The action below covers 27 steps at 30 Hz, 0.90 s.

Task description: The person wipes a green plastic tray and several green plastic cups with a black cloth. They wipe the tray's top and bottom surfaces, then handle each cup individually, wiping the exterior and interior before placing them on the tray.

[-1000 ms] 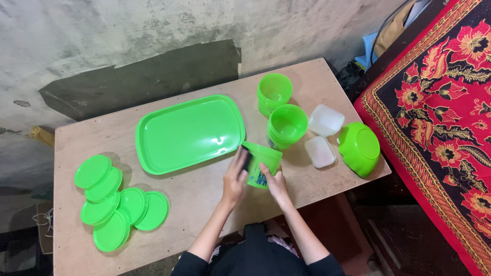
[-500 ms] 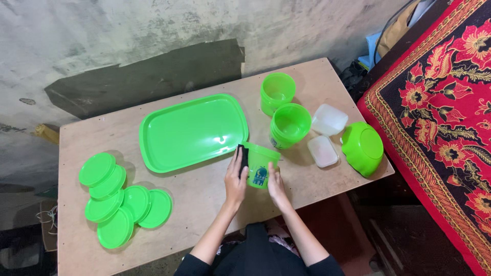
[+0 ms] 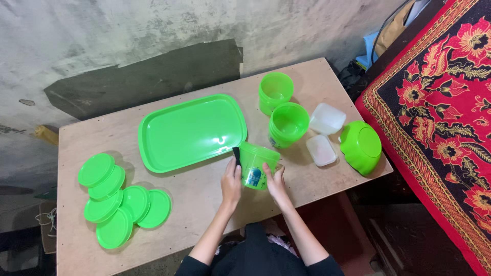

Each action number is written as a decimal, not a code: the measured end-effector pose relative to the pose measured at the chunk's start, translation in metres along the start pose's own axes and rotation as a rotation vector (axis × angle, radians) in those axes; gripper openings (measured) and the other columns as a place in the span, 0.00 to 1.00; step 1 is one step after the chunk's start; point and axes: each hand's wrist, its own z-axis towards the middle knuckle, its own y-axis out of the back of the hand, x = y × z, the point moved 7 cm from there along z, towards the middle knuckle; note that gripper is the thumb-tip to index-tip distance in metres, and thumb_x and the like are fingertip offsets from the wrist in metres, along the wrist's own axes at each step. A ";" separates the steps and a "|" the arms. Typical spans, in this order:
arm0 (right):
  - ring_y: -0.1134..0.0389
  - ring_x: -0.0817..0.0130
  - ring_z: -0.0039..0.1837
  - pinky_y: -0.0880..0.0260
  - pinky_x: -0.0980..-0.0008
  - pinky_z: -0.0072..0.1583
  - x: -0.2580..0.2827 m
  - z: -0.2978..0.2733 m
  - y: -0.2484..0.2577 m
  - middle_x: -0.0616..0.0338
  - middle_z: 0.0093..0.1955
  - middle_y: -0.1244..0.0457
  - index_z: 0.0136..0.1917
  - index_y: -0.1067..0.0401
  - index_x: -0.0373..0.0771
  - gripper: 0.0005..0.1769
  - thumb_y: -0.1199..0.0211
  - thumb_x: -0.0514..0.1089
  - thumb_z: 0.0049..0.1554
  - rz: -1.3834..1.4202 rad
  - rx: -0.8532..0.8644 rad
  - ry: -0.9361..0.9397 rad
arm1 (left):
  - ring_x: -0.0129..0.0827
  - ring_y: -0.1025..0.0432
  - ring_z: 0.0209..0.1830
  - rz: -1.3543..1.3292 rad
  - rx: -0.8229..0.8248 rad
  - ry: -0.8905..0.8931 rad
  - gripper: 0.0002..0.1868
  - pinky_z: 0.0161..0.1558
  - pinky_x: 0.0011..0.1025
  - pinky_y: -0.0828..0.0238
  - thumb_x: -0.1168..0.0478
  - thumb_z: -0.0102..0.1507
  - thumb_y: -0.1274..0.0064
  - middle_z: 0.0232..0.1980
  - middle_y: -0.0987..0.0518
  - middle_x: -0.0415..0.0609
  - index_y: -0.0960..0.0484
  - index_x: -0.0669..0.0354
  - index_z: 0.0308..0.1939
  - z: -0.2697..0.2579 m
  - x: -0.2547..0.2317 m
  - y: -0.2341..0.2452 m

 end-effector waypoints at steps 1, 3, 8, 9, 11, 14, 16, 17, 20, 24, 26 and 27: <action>0.38 0.57 0.71 0.40 0.63 0.69 0.004 0.001 0.002 0.41 0.69 0.40 0.72 0.50 0.30 0.49 0.44 0.72 0.58 -0.006 -0.013 0.032 | 0.55 0.34 0.77 0.027 -0.003 -0.043 0.29 0.75 0.46 0.38 0.55 0.70 0.56 0.77 0.31 0.57 0.32 0.55 0.76 -0.005 -0.005 -0.002; 0.37 0.58 0.70 0.38 0.62 0.68 -0.001 0.008 0.009 0.43 0.68 0.39 0.74 0.54 0.31 0.50 0.45 0.71 0.58 -0.119 -0.046 -0.041 | 0.60 0.39 0.76 0.244 -0.012 -0.365 0.31 0.73 0.46 0.41 0.56 0.64 0.51 0.77 0.35 0.63 0.29 0.55 0.72 -0.020 -0.035 -0.010; 0.36 0.62 0.68 0.36 0.63 0.67 -0.008 0.013 0.010 0.46 0.68 0.38 0.70 0.49 0.32 0.42 0.46 0.68 0.60 0.058 0.039 0.121 | 0.57 0.39 0.76 0.267 0.014 -0.498 0.31 0.74 0.44 0.43 0.55 0.62 0.49 0.78 0.36 0.61 0.28 0.50 0.71 -0.021 -0.052 -0.012; 0.36 0.62 0.67 0.36 0.63 0.66 -0.010 0.012 0.009 0.45 0.67 0.38 0.70 0.47 0.32 0.40 0.45 0.67 0.61 0.068 0.065 0.122 | 0.57 0.38 0.77 0.128 0.018 -0.360 0.32 0.74 0.45 0.42 0.55 0.63 0.51 0.79 0.36 0.61 0.30 0.52 0.73 -0.013 -0.043 -0.009; 0.38 0.62 0.67 0.37 0.64 0.67 -0.010 0.015 0.007 0.45 0.68 0.39 0.71 0.46 0.32 0.39 0.45 0.66 0.63 0.097 0.105 0.124 | 0.56 0.37 0.78 -0.019 -0.006 -0.182 0.31 0.75 0.45 0.42 0.54 0.66 0.54 0.80 0.36 0.60 0.32 0.55 0.75 -0.004 -0.029 -0.008; 0.39 0.65 0.69 0.39 0.65 0.68 -0.009 0.018 0.007 0.48 0.70 0.40 0.74 0.45 0.33 0.41 0.48 0.68 0.64 0.168 0.173 0.032 | 0.55 0.38 0.78 0.040 -0.073 -0.186 0.30 0.75 0.44 0.43 0.53 0.69 0.54 0.78 0.34 0.61 0.33 0.56 0.75 -0.010 -0.030 -0.012; 0.38 0.64 0.69 0.38 0.66 0.67 -0.010 0.018 0.007 0.49 0.71 0.37 0.76 0.40 0.33 0.43 0.50 0.69 0.63 0.245 0.253 -0.141 | 0.58 0.39 0.75 0.215 -0.091 -0.365 0.33 0.73 0.45 0.44 0.54 0.65 0.50 0.78 0.38 0.64 0.32 0.58 0.74 -0.022 -0.046 -0.017; 0.40 0.66 0.71 0.40 0.66 0.68 -0.007 0.018 0.008 0.51 0.72 0.40 0.77 0.44 0.35 0.44 0.51 0.69 0.62 0.239 0.262 -0.144 | 0.58 0.38 0.75 0.210 -0.080 -0.338 0.33 0.73 0.45 0.43 0.54 0.65 0.51 0.79 0.37 0.64 0.32 0.58 0.74 -0.022 -0.046 -0.018; 0.44 0.68 0.75 0.44 0.66 0.72 0.009 0.019 0.009 0.55 0.76 0.45 0.79 0.50 0.37 0.45 0.51 0.69 0.62 0.212 0.288 -0.084 | 0.55 0.37 0.76 0.146 -0.078 -0.200 0.32 0.73 0.44 0.41 0.54 0.67 0.53 0.79 0.36 0.60 0.33 0.56 0.75 -0.012 -0.046 -0.020; 0.51 0.64 0.79 0.52 0.65 0.75 0.031 0.022 0.007 0.52 0.79 0.49 0.79 0.52 0.35 0.45 0.50 0.67 0.63 0.145 0.293 0.100 | 0.58 0.39 0.77 0.203 -0.144 -0.172 0.33 0.74 0.47 0.43 0.54 0.67 0.52 0.80 0.38 0.61 0.34 0.57 0.76 -0.015 -0.059 -0.028; 0.53 0.64 0.80 0.55 0.65 0.76 0.037 0.026 0.008 0.52 0.80 0.51 0.80 0.54 0.36 0.45 0.51 0.68 0.63 0.148 0.306 0.124 | 0.60 0.41 0.76 0.368 -0.155 -0.306 0.33 0.73 0.48 0.45 0.55 0.64 0.50 0.79 0.39 0.62 0.32 0.56 0.74 -0.026 -0.073 -0.035; 0.52 0.63 0.80 0.54 0.65 0.76 0.038 0.029 0.009 0.53 0.80 0.51 0.80 0.55 0.37 0.45 0.51 0.68 0.63 0.170 0.327 0.115 | 0.60 0.41 0.76 0.454 -0.153 -0.367 0.32 0.72 0.48 0.45 0.55 0.63 0.49 0.78 0.38 0.61 0.29 0.53 0.72 -0.030 -0.077 -0.038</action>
